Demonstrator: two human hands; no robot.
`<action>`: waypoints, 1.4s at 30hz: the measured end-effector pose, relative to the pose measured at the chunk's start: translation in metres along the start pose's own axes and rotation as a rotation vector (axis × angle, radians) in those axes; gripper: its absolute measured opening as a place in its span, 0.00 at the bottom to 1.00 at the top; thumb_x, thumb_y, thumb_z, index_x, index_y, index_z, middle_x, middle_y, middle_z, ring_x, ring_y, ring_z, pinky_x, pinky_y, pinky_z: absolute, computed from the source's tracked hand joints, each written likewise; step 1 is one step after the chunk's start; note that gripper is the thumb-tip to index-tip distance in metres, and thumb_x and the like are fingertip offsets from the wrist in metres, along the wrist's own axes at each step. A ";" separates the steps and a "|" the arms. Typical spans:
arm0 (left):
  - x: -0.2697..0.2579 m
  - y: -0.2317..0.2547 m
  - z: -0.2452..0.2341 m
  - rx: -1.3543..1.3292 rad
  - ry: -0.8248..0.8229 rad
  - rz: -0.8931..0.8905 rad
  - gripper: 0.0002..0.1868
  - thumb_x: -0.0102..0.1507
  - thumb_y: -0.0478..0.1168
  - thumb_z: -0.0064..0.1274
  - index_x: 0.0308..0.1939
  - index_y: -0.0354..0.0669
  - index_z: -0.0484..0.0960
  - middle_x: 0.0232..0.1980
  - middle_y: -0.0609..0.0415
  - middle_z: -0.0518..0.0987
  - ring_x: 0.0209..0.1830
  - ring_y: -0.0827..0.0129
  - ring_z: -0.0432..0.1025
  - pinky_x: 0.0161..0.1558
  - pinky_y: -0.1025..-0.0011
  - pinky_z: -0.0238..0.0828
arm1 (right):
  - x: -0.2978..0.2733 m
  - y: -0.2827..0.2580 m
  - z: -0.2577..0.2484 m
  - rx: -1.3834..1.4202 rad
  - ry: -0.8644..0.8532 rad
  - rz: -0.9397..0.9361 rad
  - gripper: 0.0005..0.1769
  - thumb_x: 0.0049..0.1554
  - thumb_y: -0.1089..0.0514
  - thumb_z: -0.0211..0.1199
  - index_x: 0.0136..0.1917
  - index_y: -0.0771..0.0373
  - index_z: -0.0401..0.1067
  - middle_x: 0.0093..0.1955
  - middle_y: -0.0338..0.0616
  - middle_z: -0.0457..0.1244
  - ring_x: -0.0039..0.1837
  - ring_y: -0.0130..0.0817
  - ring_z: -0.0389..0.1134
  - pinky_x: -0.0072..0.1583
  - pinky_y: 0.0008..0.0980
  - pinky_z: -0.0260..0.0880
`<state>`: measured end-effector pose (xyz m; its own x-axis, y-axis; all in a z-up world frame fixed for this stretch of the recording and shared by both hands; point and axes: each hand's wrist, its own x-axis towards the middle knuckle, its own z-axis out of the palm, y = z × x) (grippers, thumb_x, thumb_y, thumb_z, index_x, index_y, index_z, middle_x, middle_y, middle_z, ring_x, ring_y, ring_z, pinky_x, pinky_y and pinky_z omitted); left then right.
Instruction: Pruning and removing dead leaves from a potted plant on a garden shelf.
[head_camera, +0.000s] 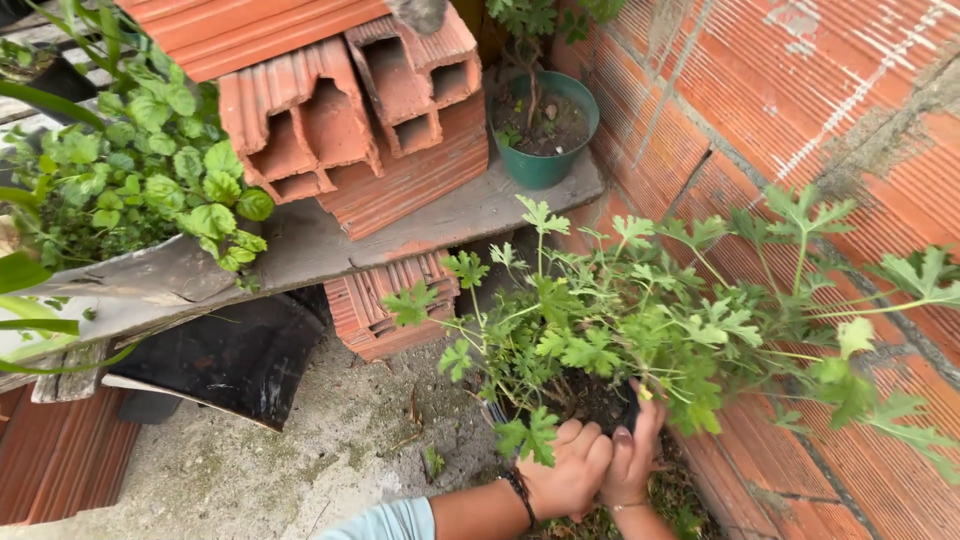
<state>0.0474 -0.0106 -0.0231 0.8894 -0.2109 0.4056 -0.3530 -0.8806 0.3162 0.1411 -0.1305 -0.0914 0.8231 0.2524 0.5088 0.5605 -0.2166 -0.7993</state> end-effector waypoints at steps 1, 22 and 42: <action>0.000 -0.001 -0.001 -0.014 0.001 -0.012 0.28 0.53 0.47 0.57 0.53 0.34 0.76 0.47 0.46 0.76 0.45 0.55 0.72 0.45 0.62 0.72 | -0.001 0.002 0.002 0.026 0.015 0.009 0.35 0.56 0.54 0.45 0.73 0.73 0.56 0.74 0.61 0.56 0.75 0.56 0.53 0.77 0.50 0.47; -0.031 -0.023 -0.023 -0.013 -0.143 0.090 0.24 0.52 0.43 0.56 0.51 0.39 0.74 0.49 0.48 0.76 0.49 0.54 0.72 0.47 0.59 0.71 | -0.001 -0.015 -0.003 -0.065 0.044 0.071 0.35 0.63 0.37 0.36 0.67 0.66 0.63 0.64 0.55 0.59 0.69 0.50 0.61 0.72 0.41 0.58; -0.053 -0.063 -0.057 -0.190 -0.050 0.284 0.47 0.52 0.34 0.53 0.76 0.41 0.58 0.72 0.43 0.68 0.71 0.47 0.64 0.71 0.55 0.57 | 0.006 -0.002 -0.003 0.001 0.083 0.041 0.39 0.66 0.32 0.36 0.70 0.67 0.63 0.68 0.51 0.60 0.74 0.44 0.60 0.75 0.37 0.53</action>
<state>0.0061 0.0799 -0.0154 0.7594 -0.4612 0.4590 -0.6321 -0.6901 0.3524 0.1454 -0.1316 -0.0856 0.8500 0.1638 0.5006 0.5263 -0.2242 -0.8202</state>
